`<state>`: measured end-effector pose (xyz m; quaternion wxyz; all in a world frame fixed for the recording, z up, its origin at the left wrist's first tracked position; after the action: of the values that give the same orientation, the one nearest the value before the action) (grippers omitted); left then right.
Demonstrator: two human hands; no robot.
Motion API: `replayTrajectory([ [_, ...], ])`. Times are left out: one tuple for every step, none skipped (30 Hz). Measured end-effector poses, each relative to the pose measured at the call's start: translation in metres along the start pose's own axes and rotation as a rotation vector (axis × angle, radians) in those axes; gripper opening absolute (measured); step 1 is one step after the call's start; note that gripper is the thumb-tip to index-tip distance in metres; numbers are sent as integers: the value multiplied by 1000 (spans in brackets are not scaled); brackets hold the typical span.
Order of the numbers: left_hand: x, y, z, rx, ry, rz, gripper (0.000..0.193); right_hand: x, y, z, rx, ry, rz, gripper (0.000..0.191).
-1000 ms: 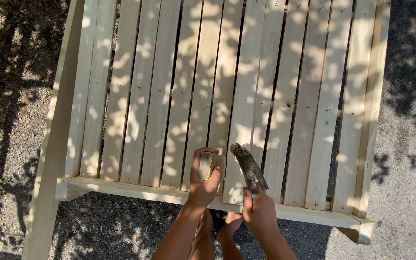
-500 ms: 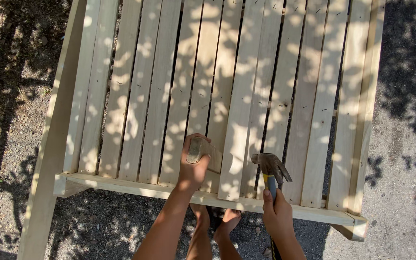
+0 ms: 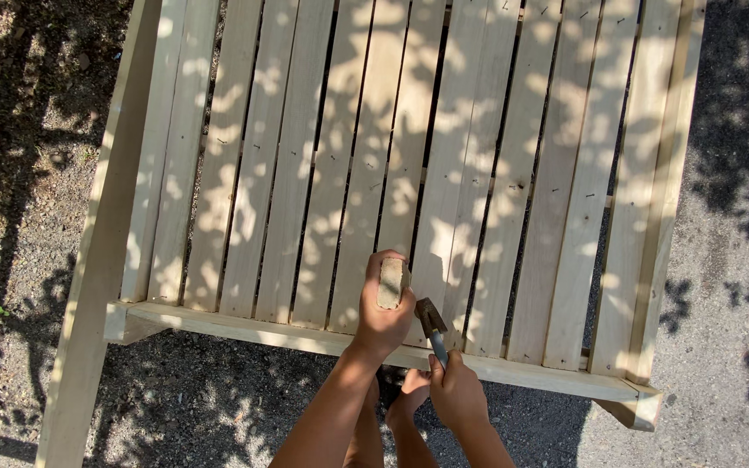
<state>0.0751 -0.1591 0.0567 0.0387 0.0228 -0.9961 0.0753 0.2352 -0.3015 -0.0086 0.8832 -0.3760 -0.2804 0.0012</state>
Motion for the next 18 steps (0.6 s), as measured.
replayTrajectory([
  [-12, -7, -10, -104, 127, -11, 48, -8, 6, -9, -19, -8, 18, 36],
  [-23, -10, -19, -213, 248, -21, 49, -13, 14, -17, -36, -18, 30, 37],
  [-33, -10, -22, -201, 278, -36, 49, -14, 22, -23, -3, 35, 10, 36],
  [-37, -12, -23, -175, 314, -50, 50, -15, 26, -29, 20, 87, 2, 35],
  [-38, -14, -23, -153, 347, -58, 51, -14, 27, -35, 41, 142, -13, 34],
  [-38, -13, -22, -169, 304, -50, 51, -13, 30, -39, 16, 158, -2, 37],
  [-33, -12, -20, -185, 263, -39, 50, -11, 30, -42, -10, 175, 11, 41],
  [-27, -11, -17, -193, 219, -27, 50, -8, 29, -44, -43, 190, 24, 45],
  [-23, -11, -11, -138, 177, -6, 50, -5, 27, -46, -108, 267, 37, 45],
  [-19, -9, -5, -86, 136, 17, 49, -2, 25, -46, -172, 347, 49, 45],
  [-17, -8, 1, -34, 95, 44, 49, 0, 22, -46, -237, 429, 59, 45],
  [-16, -8, 3, -57, 115, 40, 50, 4, 19, -43, -233, 465, 36, 46],
  [-16, -9, 4, -78, 132, 35, 50, 9, 15, -41, -231, 496, 13, 46],
  [-16, -9, 5, -100, 146, 27, 51, 14, 12, -40, -226, 524, -10, 47],
  [-16, -9, 6, -114, 142, 22, 52, 17, 8, -40, -238, 545, -5, 48],
  [-16, -9, 7, -129, 140, 19, 54, 19, 4, -41, -250, 569, 0, 49],
  [-17, -10, 7, -141, 140, 15, 56, 21, 1, -42, -264, 593, 6, 50],
  [-16, -9, 8, -158, 150, 17, 55, 22, -1, -43, -239, 566, 3, 50],
])
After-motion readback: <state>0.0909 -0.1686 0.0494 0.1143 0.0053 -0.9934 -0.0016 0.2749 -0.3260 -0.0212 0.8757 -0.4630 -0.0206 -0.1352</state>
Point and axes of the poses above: each hand's wrist, its own y-axis towards the middle knuckle, its own x-axis out of the back of the hand, z = x × y, the point moved 4 cm from there along y, towards the middle knuckle, and after that the axes turned 10 degrees about y, right-handed, at the moved point
